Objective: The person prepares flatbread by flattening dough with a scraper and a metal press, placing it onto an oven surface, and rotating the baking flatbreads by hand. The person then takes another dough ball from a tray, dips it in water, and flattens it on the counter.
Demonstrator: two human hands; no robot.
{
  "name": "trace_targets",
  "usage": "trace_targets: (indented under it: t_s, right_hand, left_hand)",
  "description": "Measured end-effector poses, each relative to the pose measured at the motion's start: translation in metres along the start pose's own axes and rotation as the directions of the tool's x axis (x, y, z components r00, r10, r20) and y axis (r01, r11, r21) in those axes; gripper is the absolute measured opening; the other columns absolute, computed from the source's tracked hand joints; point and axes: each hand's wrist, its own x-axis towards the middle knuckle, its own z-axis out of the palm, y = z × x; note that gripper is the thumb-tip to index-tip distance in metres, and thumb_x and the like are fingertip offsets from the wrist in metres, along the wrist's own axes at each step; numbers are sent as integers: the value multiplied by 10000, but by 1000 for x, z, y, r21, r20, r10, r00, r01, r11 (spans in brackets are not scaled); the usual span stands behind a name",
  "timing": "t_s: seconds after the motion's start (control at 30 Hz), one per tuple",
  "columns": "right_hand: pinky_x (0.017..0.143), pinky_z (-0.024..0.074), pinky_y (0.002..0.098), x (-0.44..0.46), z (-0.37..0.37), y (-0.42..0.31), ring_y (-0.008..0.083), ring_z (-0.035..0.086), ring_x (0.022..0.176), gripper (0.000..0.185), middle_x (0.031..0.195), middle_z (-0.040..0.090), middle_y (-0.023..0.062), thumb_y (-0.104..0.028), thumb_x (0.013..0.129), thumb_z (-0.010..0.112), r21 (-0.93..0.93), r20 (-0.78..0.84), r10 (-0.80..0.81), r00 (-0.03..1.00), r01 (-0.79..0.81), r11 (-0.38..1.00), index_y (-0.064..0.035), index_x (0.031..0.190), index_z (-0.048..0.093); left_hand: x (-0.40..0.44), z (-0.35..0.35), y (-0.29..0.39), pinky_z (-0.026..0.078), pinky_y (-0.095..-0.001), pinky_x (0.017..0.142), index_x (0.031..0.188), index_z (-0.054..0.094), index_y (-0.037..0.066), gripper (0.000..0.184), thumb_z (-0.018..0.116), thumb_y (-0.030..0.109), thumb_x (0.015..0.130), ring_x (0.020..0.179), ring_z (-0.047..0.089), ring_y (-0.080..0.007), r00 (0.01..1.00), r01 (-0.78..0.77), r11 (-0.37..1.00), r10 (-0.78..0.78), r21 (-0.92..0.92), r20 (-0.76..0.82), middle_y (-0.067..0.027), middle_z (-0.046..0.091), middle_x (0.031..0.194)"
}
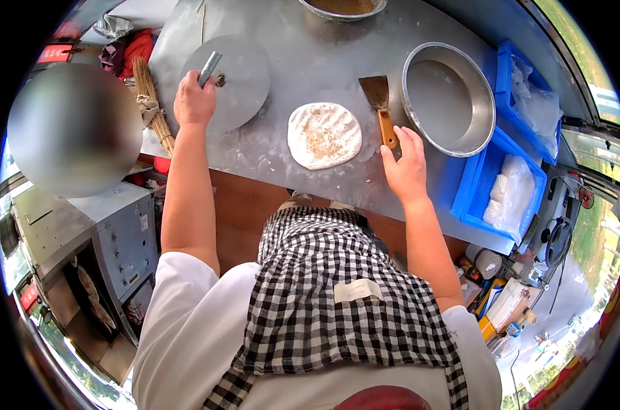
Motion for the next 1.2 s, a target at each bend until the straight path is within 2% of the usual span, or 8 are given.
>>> trace_targets:
  t_s: [0.27, 0.7, 0.8, 0.9, 1.03, 1.07, 1.17, 1.2]
  right_hand:
    - [1013, 561, 411, -5, 9, -4, 324, 655, 1179, 471, 1382, 615, 176, -150, 913, 783, 246, -2, 114, 993, -110, 963, -23, 1348, 654]
    - [1040, 544, 421, -8, 17, 2, 340, 645, 1213, 460, 1351, 627, 161, -117, 909, 765, 193, -62, 10, 998, 2, 981, -33, 1345, 645]
    - [1067, 527, 439, -4, 21, -2, 359, 623, 1258, 467, 1355, 635, 155, -111, 906, 748, 156, -58, -61, 996, 70, 985, -37, 1354, 637]
    - [1088, 511, 459, 7, 28, -6, 359, 615, 1277, 463, 1371, 641, 146, -119, 916, 726, 84, -30, -151, 988, 153, 985, -45, 1364, 633]
    - [1177, 442, 488, 26, 58, -10, 359, 563, 1373, 481, 1462, 609, 151, -148, 946, 698, 6, 43, -228, 973, 227, 974, -62, 1412, 618]
    - [1198, 423, 488, 31, 70, -8, 361, 542, 1402, 497, 1488, 593, 153, -150, 948, 697, -19, 47, -261, 964, 262, 965, -65, 1430, 609]
    - [1284, 322, 489, 46, 85, -11, 359, 429, 1520, 558, 1608, 494, 162, -196, 981, 664, -119, 108, -286, 952, 298, 947, -61, 1511, 551]
    - [1289, 311, 493, 48, 93, -11, 358, 417, 1530, 561, 1620, 480, 164, -208, 990, 652, -153, 105, -302, 948, 315, 937, -57, 1520, 543]
  left_hand:
    - [-92, -30, 94, 538, -475, 780, 1024, 678, 89, 170, 763, 190, 917, 913, 682, -381, 902, -418, 880, 432, -224, 15, -122, 696, 968]
    - [-165, 19, 141, 514, -434, 846, 1087, 686, 107, 213, 759, 210, 916, 965, 667, -320, 778, -509, 808, 579, -296, 243, -80, 679, 993]
    - [-149, 1, 132, 527, -408, 899, 1194, 708, 98, 272, 744, 241, 965, 1030, 690, -280, 807, -557, 760, 591, -336, 0, -93, 709, 1074]
    - [-136, 22, 94, 538, -392, 960, 1275, 700, 57, 293, 681, 242, 1048, 1101, 690, -224, 936, -109, 706, 309, -700, 166, -94, 726, 1157]
    - [-134, 70, 76, 532, -323, 1042, 1249, 710, -19, 248, 562, 134, 1122, 1117, 677, -181, 934, 333, 193, 64, -923, 351, -67, 727, 1177]
    - [-134, 79, 77, 523, -306, 1063, 1270, 714, -2, 233, 575, 91, 1109, 1116, 687, -168, 947, 292, 165, 84, -942, 308, -65, 726, 1193]
    - [-133, 92, 86, 527, -321, 1077, 1316, 696, 8, 253, 582, 57, 1095, 1168, 667, -149, 970, 102, 500, 143, -860, 198, -62, 712, 1243]
    - [-130, 90, 85, 521, -359, 1107, 1336, 699, 20, 293, 632, 39, 1051, 1281, 647, -199, 973, -84, 615, 221, -784, 69, -95, 696, 1346]
